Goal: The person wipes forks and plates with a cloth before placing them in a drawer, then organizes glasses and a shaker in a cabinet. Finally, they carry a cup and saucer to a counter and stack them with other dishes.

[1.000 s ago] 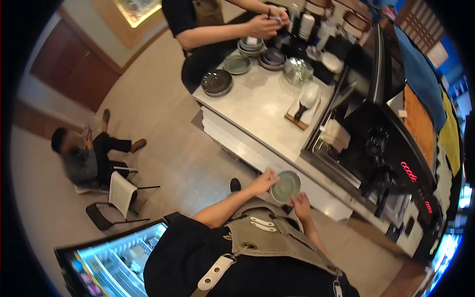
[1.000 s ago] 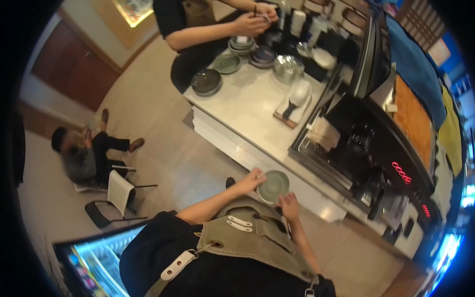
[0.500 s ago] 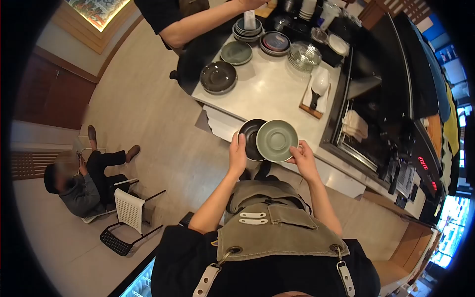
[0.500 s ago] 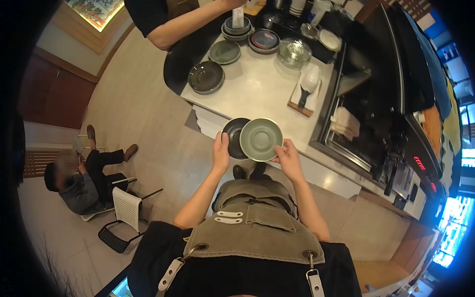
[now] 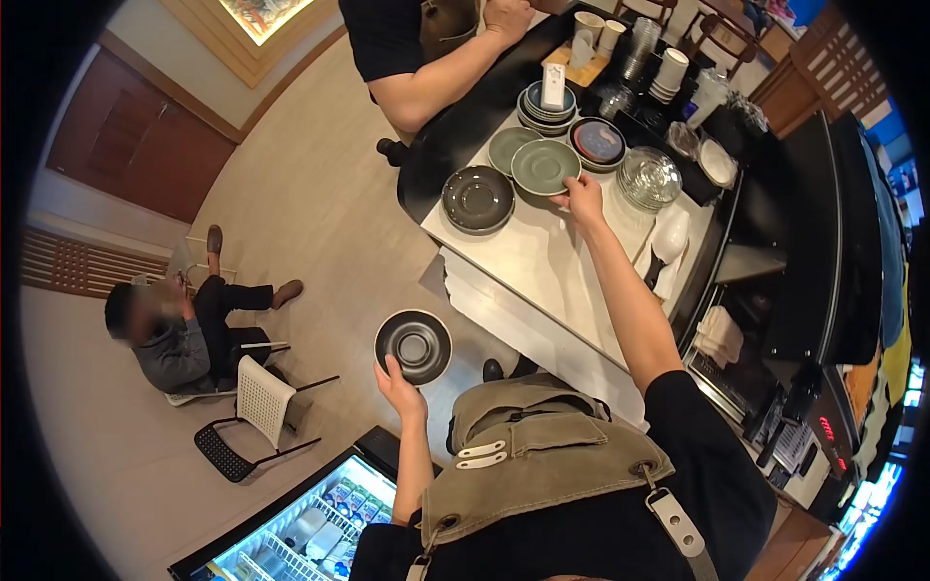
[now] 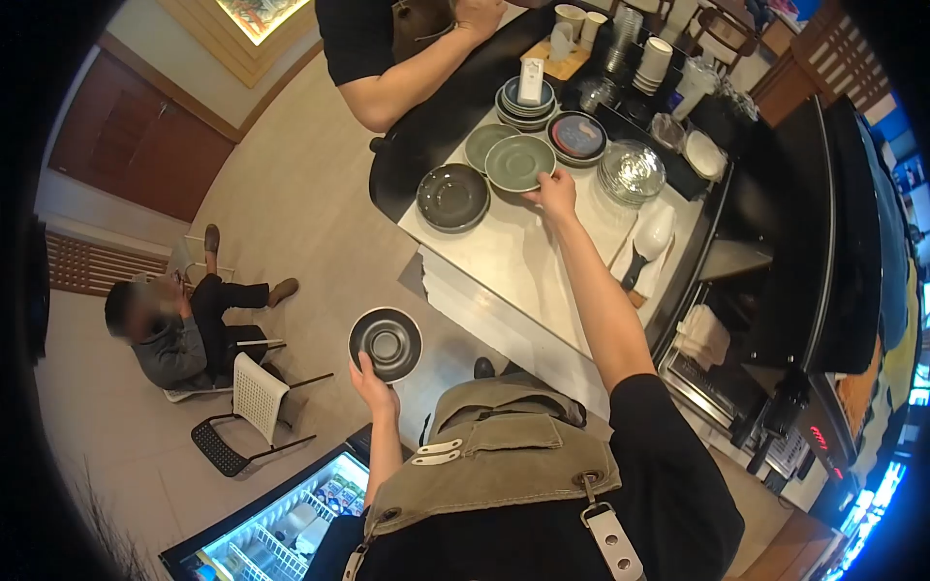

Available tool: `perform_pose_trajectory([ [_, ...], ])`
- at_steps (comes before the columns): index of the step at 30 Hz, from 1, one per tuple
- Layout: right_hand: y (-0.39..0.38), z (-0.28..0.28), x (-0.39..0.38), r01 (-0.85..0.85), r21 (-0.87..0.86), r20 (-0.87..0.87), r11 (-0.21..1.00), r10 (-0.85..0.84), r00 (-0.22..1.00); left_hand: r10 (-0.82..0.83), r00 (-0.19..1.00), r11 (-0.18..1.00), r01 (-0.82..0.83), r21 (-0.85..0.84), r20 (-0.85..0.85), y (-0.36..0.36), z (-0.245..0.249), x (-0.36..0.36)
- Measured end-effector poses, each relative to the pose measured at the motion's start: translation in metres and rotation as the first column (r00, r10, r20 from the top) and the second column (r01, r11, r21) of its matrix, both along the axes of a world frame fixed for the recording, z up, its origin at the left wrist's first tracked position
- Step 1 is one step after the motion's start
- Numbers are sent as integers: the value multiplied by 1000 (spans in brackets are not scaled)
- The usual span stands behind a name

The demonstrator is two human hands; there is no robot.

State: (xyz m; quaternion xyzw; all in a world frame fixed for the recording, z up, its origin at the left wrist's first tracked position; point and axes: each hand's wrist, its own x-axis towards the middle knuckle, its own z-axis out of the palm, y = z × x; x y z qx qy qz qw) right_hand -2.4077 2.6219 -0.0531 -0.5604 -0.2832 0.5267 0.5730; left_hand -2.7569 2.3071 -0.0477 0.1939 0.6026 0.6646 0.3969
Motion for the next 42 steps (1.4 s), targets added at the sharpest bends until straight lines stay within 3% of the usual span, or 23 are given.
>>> perform_pose_trajectory([
  [6, 51, -19, -11, -30, -24, 44, 999, 31, 999, 138, 988, 990, -135, -43, 70, -18, -2, 19],
  [12, 69, -40, -10, -81, -43, 20, 996, 82, 996, 138, 989, 990, -137, -29, 58, -14, 8, 37],
  [24, 44, -17, -10, -8, -14, 79, 1000, 10, 997, 59, 998, 997, -61, -42, -39, -1, 16, 47],
  [26, 25, -6, -1, 31, 21, 66, 999, -32, 997, 21, 989, 997, -32, -68, -148, 6, 17, 50],
  [29, -12, 1, 16, 55, 67, 59, 996, -59, 997, -259, 877, 961, 194, -194, -405, 31, 41, 67],
  [32, -50, 14, 24, 129, 100, 28, 987, -132, 991, -464, 802, 885, 400, -240, -377, 70, 38, 101],
  [33, -62, 24, 27, 114, 93, 12, 989, -115, 993, -497, 787, 867, 465, -179, -365, 84, 31, 117],
  [35, -79, 35, 30, 121, 104, -15, 987, -120, 993, -601, 681, 797, 551, -248, -419, 111, 15, 140],
  [38, -101, 46, 38, 144, 99, 2, 985, -145, 989, -661, 620, 737, 642, -211, -423, 146, 1, 175],
  [40, -113, 50, 41, 163, 96, 17, 982, -166, 986, -744, 514, 657, 677, -330, -426, 163, -6, 189],
  [42, -124, 52, 43, 187, 103, 19, 977, -190, 982, -739, 486, 642, 719, -266, -467, 175, -20, 200],
])
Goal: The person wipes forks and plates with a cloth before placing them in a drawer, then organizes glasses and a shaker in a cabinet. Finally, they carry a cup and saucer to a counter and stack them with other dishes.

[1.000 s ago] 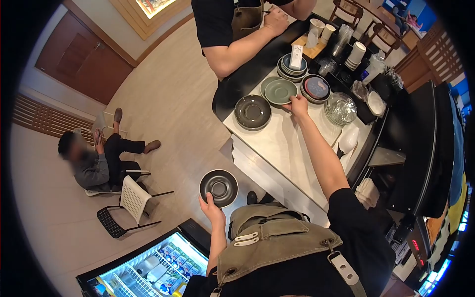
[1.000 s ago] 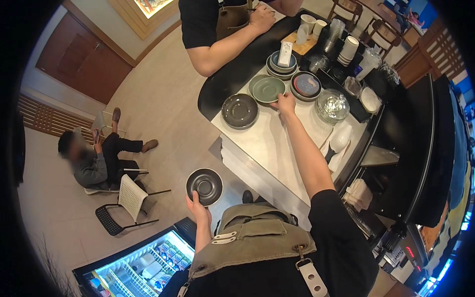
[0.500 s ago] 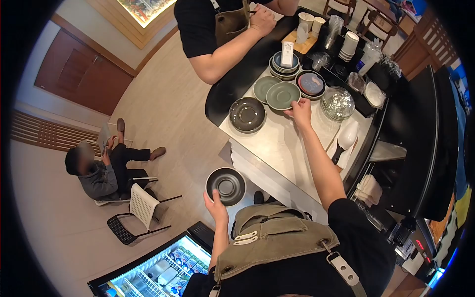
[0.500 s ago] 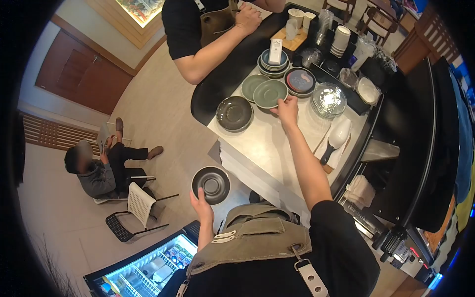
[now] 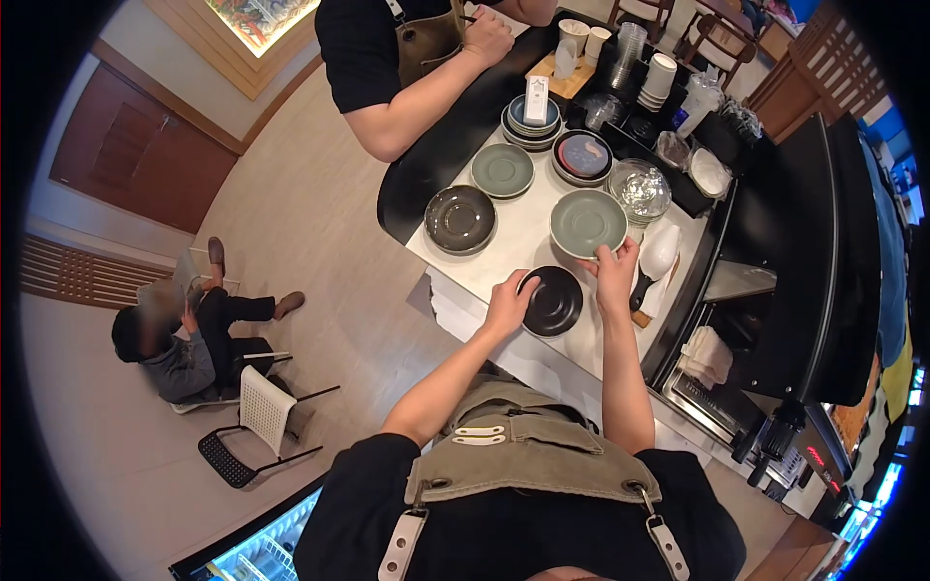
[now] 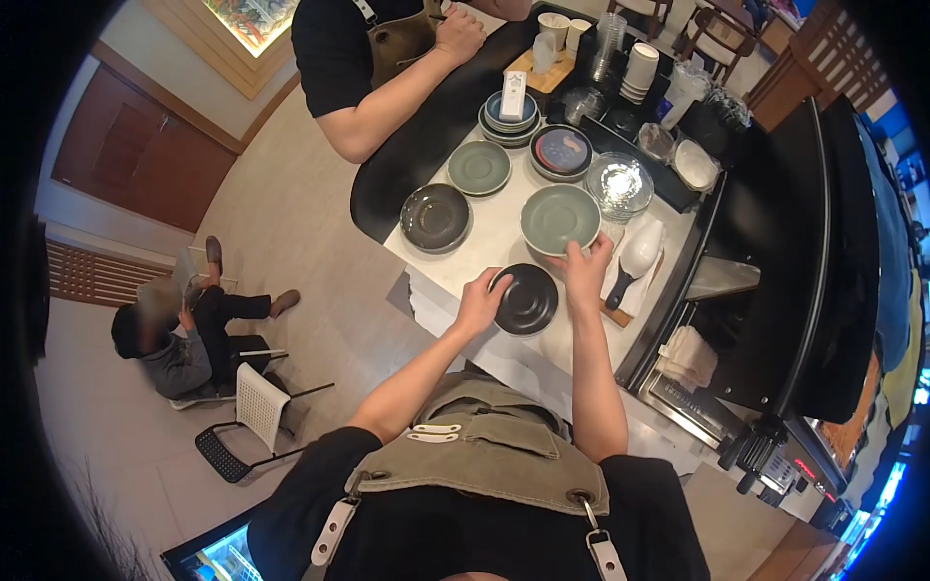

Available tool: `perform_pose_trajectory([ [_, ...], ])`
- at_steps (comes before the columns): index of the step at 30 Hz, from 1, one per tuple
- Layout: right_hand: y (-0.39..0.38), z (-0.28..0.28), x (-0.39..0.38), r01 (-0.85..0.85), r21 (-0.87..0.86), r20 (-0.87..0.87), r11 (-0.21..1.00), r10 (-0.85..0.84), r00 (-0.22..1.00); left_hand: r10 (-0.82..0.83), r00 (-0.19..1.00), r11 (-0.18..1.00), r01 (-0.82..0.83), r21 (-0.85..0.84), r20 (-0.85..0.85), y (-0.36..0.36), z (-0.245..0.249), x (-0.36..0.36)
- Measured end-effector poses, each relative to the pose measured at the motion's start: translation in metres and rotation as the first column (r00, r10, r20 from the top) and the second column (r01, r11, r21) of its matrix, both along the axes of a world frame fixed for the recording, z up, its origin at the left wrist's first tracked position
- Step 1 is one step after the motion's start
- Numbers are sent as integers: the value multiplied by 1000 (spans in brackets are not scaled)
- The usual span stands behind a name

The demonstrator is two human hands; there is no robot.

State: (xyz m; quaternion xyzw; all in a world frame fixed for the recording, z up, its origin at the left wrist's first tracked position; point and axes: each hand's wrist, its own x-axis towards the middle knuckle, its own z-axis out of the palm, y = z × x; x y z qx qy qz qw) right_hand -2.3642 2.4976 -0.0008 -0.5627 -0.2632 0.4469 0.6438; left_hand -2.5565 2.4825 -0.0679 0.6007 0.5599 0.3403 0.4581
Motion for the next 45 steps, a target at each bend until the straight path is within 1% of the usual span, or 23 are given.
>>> perform_pose_trajectory([
  [1, -6, 7, -1, 13, -2, -21, 1000, -13, 1000, -29, 1000, 999, 28, 34, 12, 6, -4, 4],
  [3, -14, 6, 0, 60, 2, -1, 998, -60, 998, -87, 996, 984, 89, 155, -23, 18, -12, 10],
  [4, -17, 6, 0, 84, 2, 8, 996, -84, 996, -114, 993, 970, 121, 212, -42, 23, -7, 11],
  [7, -23, 6, -2, 126, -5, 9, 992, -126, 992, -203, 955, 958, 240, 157, -217, 32, 9, 10],
  [10, -19, 6, -4, 145, -16, 38, 989, -145, 989, -302, 906, 933, 344, 103, -296, 43, 15, 8],
  [13, -9, 0, -5, 134, -38, 80, 990, -131, 988, -416, 833, 872, 479, 98, -366, 69, 17, -4],
  [14, -3, -2, -6, 125, -48, 92, 991, -120, 989, -392, 863, 886, 448, 123, -317, 83, 28, -11],
  [15, 3, -4, -8, 124, -46, 94, 991, -119, 988, -330, 905, 924, 368, 103, -269, 98, 41, -19],
  [16, 11, -7, -11, 112, -63, 121, 992, -104, 987, -212, 938, 940, 273, 206, -273, 116, 46, -26],
  [17, 19, -10, -14, 100, -81, 147, 992, -87, 985, -87, 972, 945, 150, 291, -219, 136, 50, -34],
  [18, 25, -16, -16, 87, -99, 173, 991, -69, 983, -21, 986, 883, 97, 459, -167, 161, 40, -41],
  [19, 33, -27, -16, 75, -116, 164, 990, -56, 985, 43, 968, 889, 75, 451, -245, 184, 34, -46],
  [20, 40, -30, -18, 78, -120, 188, 990, -54, 981, 69, 935, 868, 115, 483, -347, 204, 30, -50],
  [21, 46, -32, -23, 81, -124, 212, 989, -53, 976, 83, 894, 879, 142, 455, -440, 218, 25, -50],
  [22, 52, -34, -27, 84, -129, 236, 988, -51, 970, 95, 844, 890, 165, 424, -528, 231, 21, -48],
  [25, 63, -40, -33, 69, -145, 213, 987, -37, 976, -40, 791, 974, 168, 154, -611, 259, 19, -40],
  [28, 70, -44, -36, 52, -158, 187, 986, -21, 982, -10, 759, 975, 150, 161, -651, 269, 13, -35],
  [31, 74, -53, -37, 46, -137, 178, 989, -21, 984, -56, 789, 987, 136, 86, -611, 274, 7, -34],
  [34, 74, -56, -38, 42, -138, 168, 989, -18, 986, -36, 833, 997, 66, 35, -552, 277, 6, -33],
  [37, 72, -57, -37, 40, -150, 146, 988, -17, 989, -21, 872, 995, 68, 79, -490, 278, 7, -39],
  [40, 78, -62, -37, 21, -138, 99, 990, -7, 995, -35, 879, 996, 69, 53, -475, 279, 8, -43],
  [43, 91, -70, -40, -21, -119, 29, 993, 25, 999, 7, 920, 983, 66, 172, -393, 275, 11, -42],
  [45, 101, -72, -43, -68, -122, 1, 990, 69, 998, -4, 929, 987, 63, 149, -370, 275, 16, -41],
])
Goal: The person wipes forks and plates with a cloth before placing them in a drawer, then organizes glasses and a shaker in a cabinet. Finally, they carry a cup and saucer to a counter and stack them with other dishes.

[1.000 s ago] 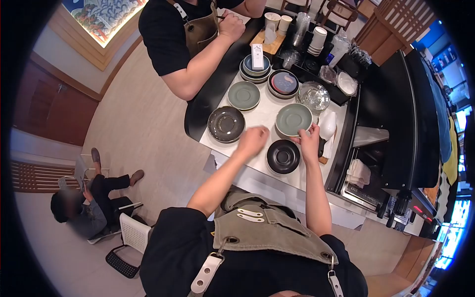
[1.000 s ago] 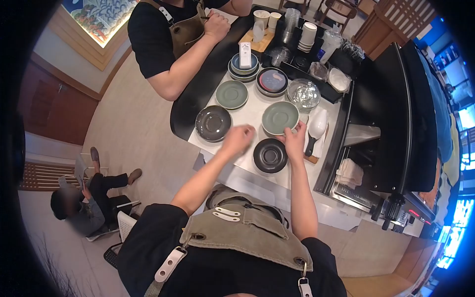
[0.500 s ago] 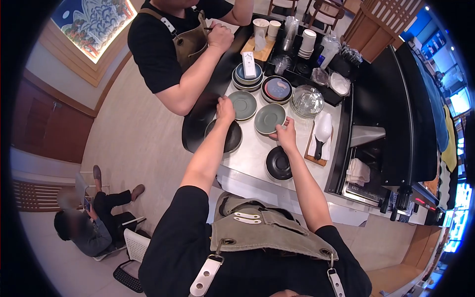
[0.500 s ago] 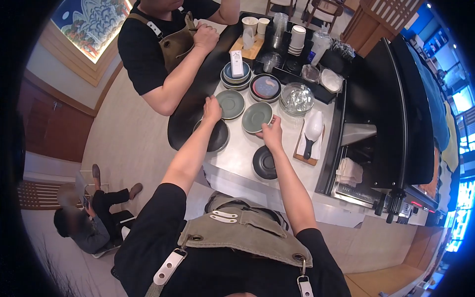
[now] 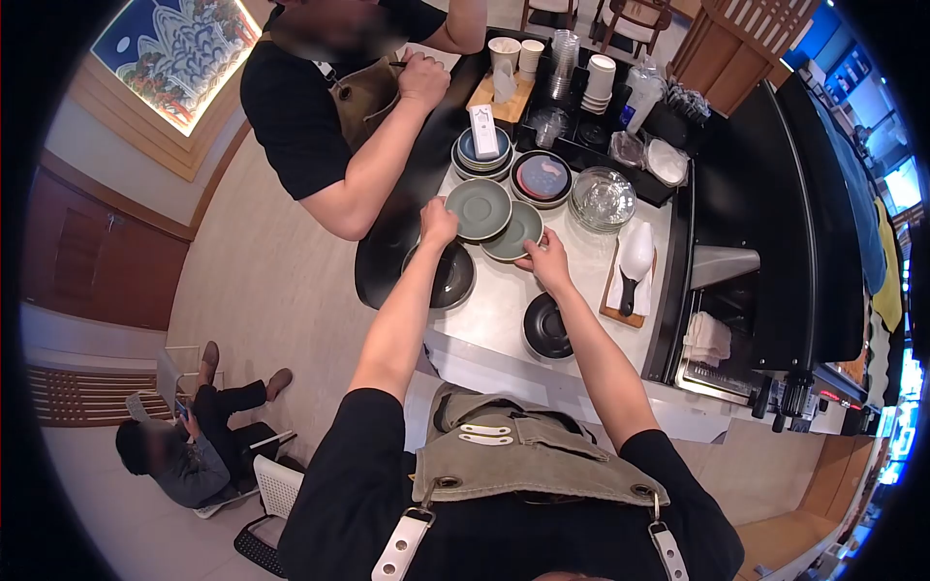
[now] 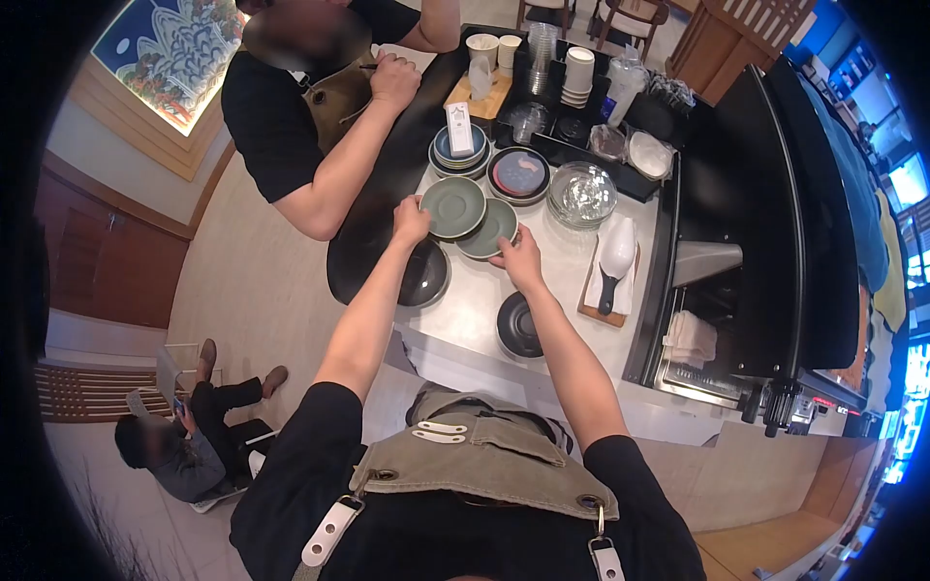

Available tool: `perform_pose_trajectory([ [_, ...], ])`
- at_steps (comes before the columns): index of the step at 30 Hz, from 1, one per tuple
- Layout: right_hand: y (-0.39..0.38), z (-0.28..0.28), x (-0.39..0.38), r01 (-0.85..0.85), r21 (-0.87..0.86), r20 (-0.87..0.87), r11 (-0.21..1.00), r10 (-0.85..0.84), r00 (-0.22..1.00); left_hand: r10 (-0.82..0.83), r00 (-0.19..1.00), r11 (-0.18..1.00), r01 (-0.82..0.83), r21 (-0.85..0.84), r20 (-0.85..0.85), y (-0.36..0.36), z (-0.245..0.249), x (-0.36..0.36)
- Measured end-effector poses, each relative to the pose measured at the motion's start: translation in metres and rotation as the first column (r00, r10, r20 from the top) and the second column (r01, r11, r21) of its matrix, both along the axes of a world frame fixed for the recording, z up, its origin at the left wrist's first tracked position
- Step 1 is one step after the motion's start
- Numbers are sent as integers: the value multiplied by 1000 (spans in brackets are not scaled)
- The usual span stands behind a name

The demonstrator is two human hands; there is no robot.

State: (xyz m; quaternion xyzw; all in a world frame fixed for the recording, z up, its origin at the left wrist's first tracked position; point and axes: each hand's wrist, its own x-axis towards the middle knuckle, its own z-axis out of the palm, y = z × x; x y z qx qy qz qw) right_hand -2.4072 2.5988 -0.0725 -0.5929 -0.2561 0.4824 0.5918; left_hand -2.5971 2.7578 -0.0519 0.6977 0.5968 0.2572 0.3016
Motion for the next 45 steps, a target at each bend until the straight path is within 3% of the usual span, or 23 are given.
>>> perform_pose_trajectory([
  [3, 19, -8, -3, -86, 5, 26, 996, 86, 996, -6, 1000, 1000, 6, -10, -14, 4, -2, -1],
  [10, 60, -23, -15, -110, -28, -105, 994, 106, 989, -1, 995, 999, -3, -40, -99, -2, -1, -3],
  [14, 69, -14, -23, -126, -42, 16, 991, 127, 992, 17, 993, 1000, -14, 20, -119, -6, 5, -4],
  [18, 79, -13, -26, -135, -136, 261, 982, 167, 951, 6, 982, 991, 20, 135, -186, -15, 22, -4],
  [21, 92, -34, -28, -124, -128, 362, 984, 162, 918, -25, 960, 994, 54, 96, -277, -16, 35, -7],
  [22, 83, -7, -33, -81, -175, 398, 981, 146, 906, -39, 954, 983, 91, 162, -298, -16, 32, -9],
  [24, 92, -19, -31, -98, -173, 479, 980, 171, 861, -79, 927, 990, 118, 84, -368, -12, 27, -10],
  [27, 97, -28, -25, -176, -203, 405, 963, 246, 881, -102, 906, 984, 153, 93, -411, -10, 16, -12],
  [29, 83, 3, -12, -344, -276, 172, 897, 398, 901, -120, 889, 982, 170, 76, -441, -13, 22, -10],
  [32, 46, 3, -17, -109, 28, 667, 994, 63, 742, -131, 973, 815, 215, 537, -190, -24, 31, 8],
  [34, -5, 18, -14, -84, 160, 646, 983, -40, 762, -209, 978, 937, 202, 284, -6, -31, 41, 36],
  [35, -37, 41, -16, -65, 86, 632, 994, -4, 775, -220, 971, 969, 206, 140, 93, -31, 43, 49],
  [36, -67, 60, -17, -48, 9, 616, 999, 32, 787, -277, 945, 949, 298, -107, 177, -10, 6, 62],
  [37, -95, 62, -17, -6, -28, 641, 1000, 23, 767, -169, 905, 896, 307, -322, 391, -12, 7, 77],
  [39, -145, 66, -17, 104, -104, 634, 989, -14, 773, 186, 735, 628, 421, -655, 652, -28, 14, 109],
  [42, -204, 63, -18, 214, -247, 618, 945, -16, 786, 302, 709, 655, 331, -679, 637, -30, -13, 143],
  [45, -237, 43, -22, 244, -352, 606, 904, 22, 795, 467, 590, 664, 258, -702, 659, -24, -32, 165],
])
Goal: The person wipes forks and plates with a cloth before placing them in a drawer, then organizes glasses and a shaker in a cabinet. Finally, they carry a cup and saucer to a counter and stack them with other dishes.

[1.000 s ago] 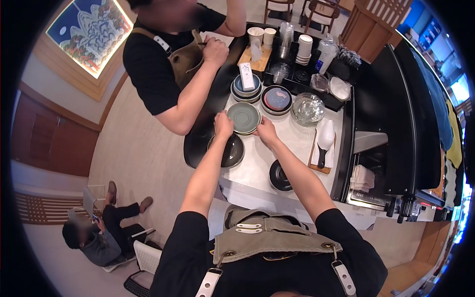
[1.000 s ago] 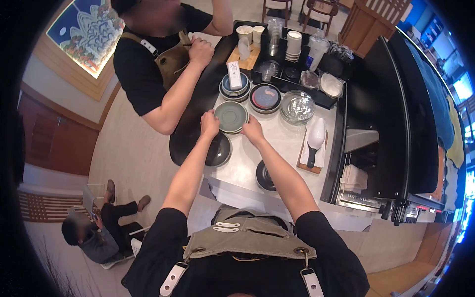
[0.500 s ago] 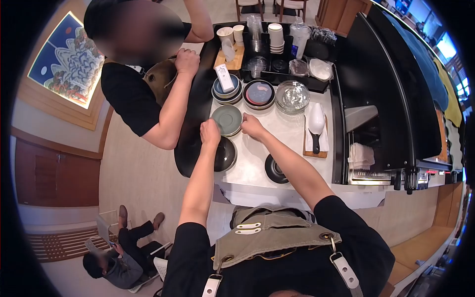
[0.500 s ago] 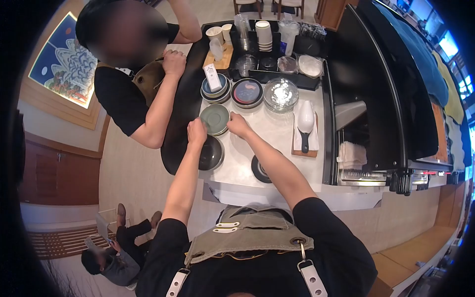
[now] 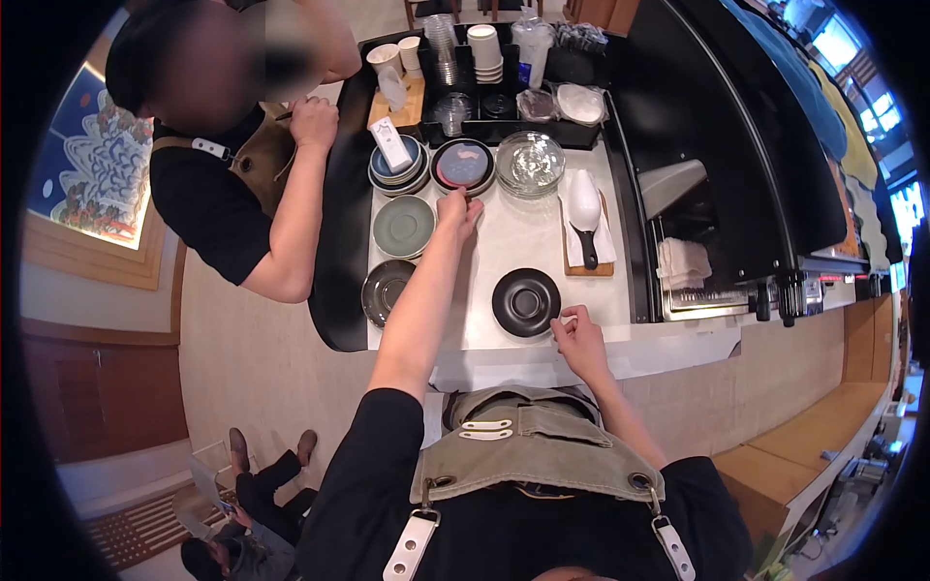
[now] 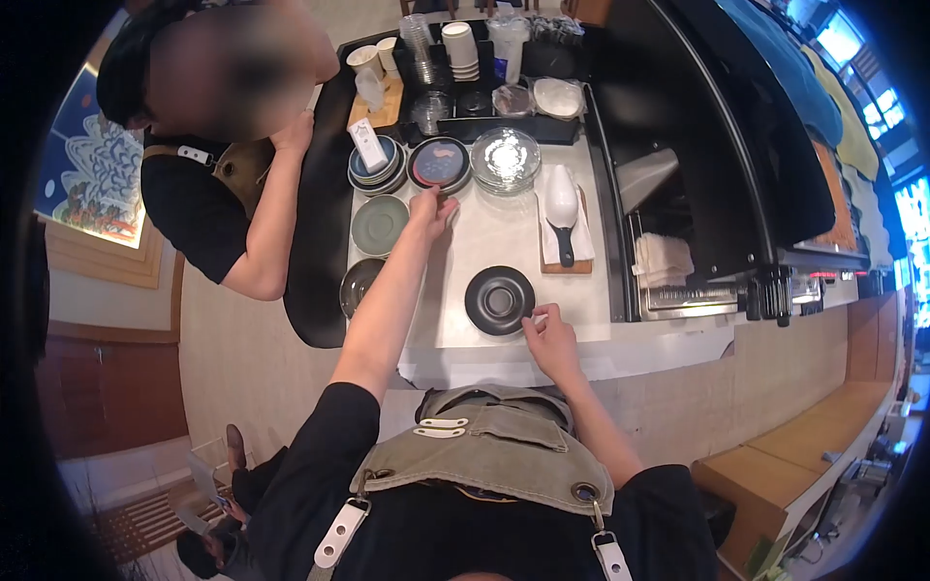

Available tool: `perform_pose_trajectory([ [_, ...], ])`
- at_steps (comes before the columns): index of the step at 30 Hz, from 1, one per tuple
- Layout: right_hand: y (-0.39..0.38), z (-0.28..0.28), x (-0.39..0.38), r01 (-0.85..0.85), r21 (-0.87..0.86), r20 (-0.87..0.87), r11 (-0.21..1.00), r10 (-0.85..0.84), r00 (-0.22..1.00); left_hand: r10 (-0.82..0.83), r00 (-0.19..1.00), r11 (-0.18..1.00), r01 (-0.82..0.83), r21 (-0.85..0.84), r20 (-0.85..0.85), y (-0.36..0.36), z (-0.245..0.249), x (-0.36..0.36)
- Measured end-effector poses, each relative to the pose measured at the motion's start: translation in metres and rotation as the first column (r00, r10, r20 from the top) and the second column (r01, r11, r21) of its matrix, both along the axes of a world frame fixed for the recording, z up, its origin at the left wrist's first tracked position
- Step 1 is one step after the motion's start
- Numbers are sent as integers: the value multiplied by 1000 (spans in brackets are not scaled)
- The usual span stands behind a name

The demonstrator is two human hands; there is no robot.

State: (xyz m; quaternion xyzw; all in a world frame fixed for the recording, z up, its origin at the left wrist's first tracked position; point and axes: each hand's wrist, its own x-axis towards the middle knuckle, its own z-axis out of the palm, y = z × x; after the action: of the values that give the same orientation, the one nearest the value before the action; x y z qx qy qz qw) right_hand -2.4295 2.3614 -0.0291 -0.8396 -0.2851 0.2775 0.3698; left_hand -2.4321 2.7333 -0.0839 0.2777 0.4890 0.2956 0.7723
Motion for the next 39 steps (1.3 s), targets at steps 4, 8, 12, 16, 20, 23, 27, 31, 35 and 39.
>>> perform_pose_trajectory([
  [4, 0, 1, -9, 14, -43, -130, 999, -20, 991, 35, 994, 998, -30, 46, -104, 5, 0, 15],
  [8, 13, -15, -9, 62, 26, -233, 998, -54, 971, 93, 986, 995, -87, 47, -140, 4, 8, 20],
  [12, 19, -23, -4, 102, 121, -345, 987, -55, 937, 211, 972, 977, -206, 54, -102, -1, 5, 23],
  [16, 28, -28, 0, 93, 138, -341, 986, -41, 939, 155, 978, 986, -145, 79, -142, -11, 21, 17],
  [20, 35, -39, 5, 82, 183, -354, 980, -12, 935, 173, 979, 984, -166, 71, -104, -14, 23, 13],
  [23, 38, -42, 9, 66, 198, -350, 978, 7, 937, 175, 976, 984, -171, 46, -129, -21, 26, 13],
  [27, 45, -41, 17, 64, 214, -386, 975, 25, 922, 216, 973, 976, -217, -4, -80, -23, 10, 9],
  [31, 57, -45, 24, 67, 230, -402, 971, 33, 915, 190, 980, 982, -190, 3, -50, -37, 18, -4],
  [35, 73, -49, 29, 74, 252, -400, 965, 34, 916, 160, 987, 987, -160, 18, -5, -45, 15, -17],
  [39, 93, -47, 34, 84, 289, -395, 954, 39, 918, 125, 992, 990, -126, 67, 24, -57, 19, -34],
])
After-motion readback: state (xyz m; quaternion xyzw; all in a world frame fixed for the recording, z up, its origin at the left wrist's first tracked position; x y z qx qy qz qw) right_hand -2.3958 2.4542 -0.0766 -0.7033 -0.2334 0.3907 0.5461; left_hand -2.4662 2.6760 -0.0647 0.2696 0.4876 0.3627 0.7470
